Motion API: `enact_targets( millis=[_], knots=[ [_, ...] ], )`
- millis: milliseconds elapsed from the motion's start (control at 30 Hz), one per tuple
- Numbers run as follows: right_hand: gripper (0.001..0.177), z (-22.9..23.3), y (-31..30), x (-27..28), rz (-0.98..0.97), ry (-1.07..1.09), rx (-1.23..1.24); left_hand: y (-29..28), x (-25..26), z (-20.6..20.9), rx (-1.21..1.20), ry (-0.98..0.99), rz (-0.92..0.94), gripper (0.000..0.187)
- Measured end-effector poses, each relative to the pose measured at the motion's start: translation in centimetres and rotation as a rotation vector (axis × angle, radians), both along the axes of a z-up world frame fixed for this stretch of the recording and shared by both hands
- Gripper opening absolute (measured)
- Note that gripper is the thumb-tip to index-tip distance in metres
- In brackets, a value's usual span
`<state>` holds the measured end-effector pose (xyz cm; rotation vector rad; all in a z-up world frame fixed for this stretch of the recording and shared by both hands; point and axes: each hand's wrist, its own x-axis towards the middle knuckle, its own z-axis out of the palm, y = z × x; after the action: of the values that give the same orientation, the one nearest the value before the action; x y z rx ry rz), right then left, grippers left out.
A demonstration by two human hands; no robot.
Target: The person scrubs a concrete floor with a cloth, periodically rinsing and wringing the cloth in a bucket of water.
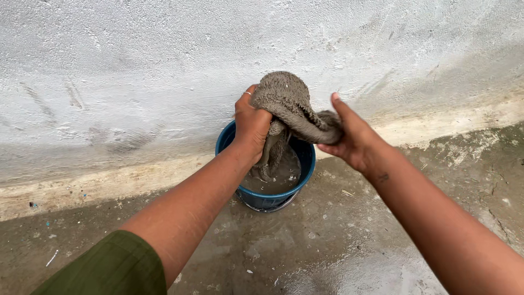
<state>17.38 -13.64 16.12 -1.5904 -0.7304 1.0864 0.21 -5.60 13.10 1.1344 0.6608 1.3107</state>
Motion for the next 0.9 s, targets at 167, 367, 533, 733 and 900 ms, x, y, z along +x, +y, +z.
enact_targets(
  millis=[167,367,533,733,900],
  knots=[
    [0.076,-1.9,2.2,-0.9,0.209,0.308,0.086,-0.6,-0.4,1.4,0.050,-0.107,-0.047,0.039],
    [0.097,-1.8,1.9,-4.9,0.326,0.547,-0.078,-0.6,0.6,2.1,0.082,-0.304,-0.166,0.031],
    [0.095,-1.9,1.2,-6.7,0.144,0.805,0.017,0.3,1.0,2.7,-0.238,-0.415,-0.197,0.036],
    [0.061,-2.7,4.1,-4.4,0.054,0.636,0.199,2.4,-0.1,-1.2,-0.370,-0.411,-0.088,0.045],
    [0.058,-1.4,4.4,-5.1,0.075,0.837,0.288,2.2,-1.9,-3.0,-0.323,-0.266,-0.220,0.063]
  ],
)
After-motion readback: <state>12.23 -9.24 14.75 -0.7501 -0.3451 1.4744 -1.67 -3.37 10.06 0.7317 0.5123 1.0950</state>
